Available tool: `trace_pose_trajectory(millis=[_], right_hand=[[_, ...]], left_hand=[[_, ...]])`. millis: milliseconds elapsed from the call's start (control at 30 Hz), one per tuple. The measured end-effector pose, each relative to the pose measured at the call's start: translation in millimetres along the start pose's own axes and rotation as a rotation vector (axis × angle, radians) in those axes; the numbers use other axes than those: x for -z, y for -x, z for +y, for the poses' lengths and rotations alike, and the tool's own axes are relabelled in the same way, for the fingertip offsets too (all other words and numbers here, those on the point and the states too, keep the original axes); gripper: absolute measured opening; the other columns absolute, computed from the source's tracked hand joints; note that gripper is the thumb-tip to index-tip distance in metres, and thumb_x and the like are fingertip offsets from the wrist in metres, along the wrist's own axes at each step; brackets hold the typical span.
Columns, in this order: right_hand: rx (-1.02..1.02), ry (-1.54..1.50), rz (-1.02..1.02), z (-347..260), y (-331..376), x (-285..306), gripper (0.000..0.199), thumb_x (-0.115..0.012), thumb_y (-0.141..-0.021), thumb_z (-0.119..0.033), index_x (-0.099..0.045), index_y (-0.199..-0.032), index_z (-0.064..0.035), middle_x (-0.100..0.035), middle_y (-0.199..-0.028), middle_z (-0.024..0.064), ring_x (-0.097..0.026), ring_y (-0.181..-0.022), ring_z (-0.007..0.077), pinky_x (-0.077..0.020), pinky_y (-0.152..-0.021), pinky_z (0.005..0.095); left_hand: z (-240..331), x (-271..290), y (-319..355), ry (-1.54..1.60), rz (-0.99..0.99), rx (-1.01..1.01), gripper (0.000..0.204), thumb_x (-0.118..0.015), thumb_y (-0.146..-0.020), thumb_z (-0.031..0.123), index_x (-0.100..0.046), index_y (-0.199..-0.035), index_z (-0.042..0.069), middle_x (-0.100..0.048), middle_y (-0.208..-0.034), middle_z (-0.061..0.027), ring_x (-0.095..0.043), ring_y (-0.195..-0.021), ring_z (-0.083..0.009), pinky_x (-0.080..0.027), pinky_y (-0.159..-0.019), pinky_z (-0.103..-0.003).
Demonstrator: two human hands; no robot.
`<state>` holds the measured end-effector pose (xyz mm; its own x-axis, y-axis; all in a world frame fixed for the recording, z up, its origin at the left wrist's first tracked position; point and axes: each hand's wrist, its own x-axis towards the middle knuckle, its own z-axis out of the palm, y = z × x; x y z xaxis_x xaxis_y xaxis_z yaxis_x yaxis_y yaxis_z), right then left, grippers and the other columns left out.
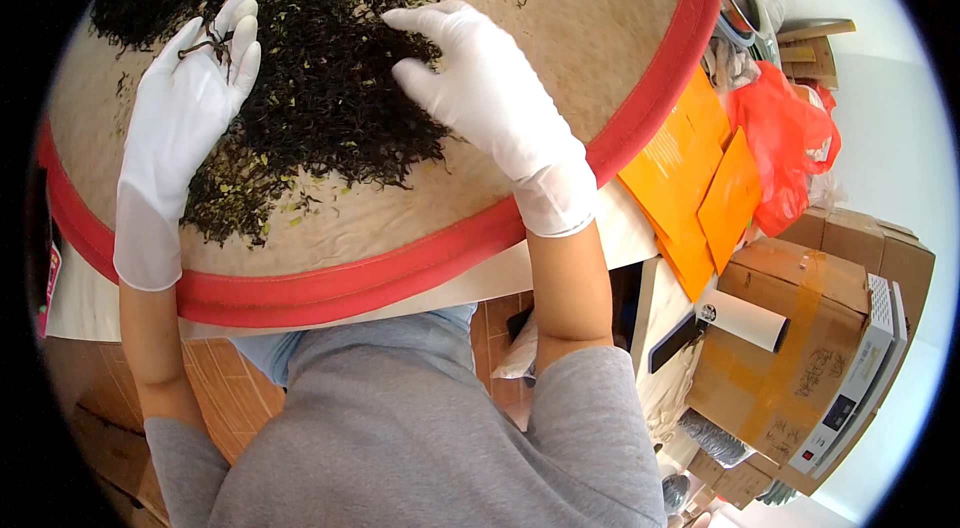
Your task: The person wearing white gloves sorts through a pile of dried tea leaves on a large circular tray. They pick up small handfuls of leaves, separate them, and place the sorted portions back onto the tray.
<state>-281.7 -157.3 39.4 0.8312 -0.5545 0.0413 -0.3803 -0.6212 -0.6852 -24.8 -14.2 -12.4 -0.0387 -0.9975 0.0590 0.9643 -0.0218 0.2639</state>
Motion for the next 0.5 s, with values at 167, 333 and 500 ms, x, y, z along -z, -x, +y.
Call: trace_pose_trajectory(millis=[167,333,500], right_hand=[[0.166,0.244,-0.112,-8.2,3.4,-37.4,0.102,-0.089,-0.067,-0.031,-0.036,-0.151,-0.0081,-0.037,-0.149,0.0283,-0.042,-0.135,0.0399,-0.0389,-0.112,0.0413],[0.276,0.254,-0.023,0.5,-10.4,-54.8,0.059,-0.077,-0.073,-0.013,-0.059,-0.128,-0.0055,-0.057,-0.124,0.024,-0.057,-0.112,0.0401,-0.0497,-0.097,0.0421],[0.034,-0.108,0.155,-10.5,-16.8,-35.1,0.037,-0.073,-0.079,-0.015,-0.066,-0.112,-0.0008,-0.066,-0.105,0.0214,-0.066,-0.098,0.0345,-0.0525,-0.089,0.0382]], left_hand=[[0.2,1.9,2.6,0.046,-0.029,0.029,0.051,-0.031,-0.107,0.019,-0.027,-0.153,-0.002,-0.055,-0.137,-0.0197,-0.056,-0.125,-0.0297,-0.04,-0.112,-0.042],[-1.2,-1.3,2.4,0.051,0.03,0.05,0.051,-0.031,-0.107,0.019,-0.027,-0.153,-0.003,-0.056,-0.137,-0.0197,-0.057,-0.124,-0.0298,-0.04,-0.111,-0.042],[9.9,1.3,3.2,0.045,-0.023,0.014,0.05,-0.031,-0.107,0.019,-0.029,-0.152,-0.003,-0.056,-0.137,-0.0208,-0.058,-0.123,-0.031,-0.041,-0.111,-0.042]])
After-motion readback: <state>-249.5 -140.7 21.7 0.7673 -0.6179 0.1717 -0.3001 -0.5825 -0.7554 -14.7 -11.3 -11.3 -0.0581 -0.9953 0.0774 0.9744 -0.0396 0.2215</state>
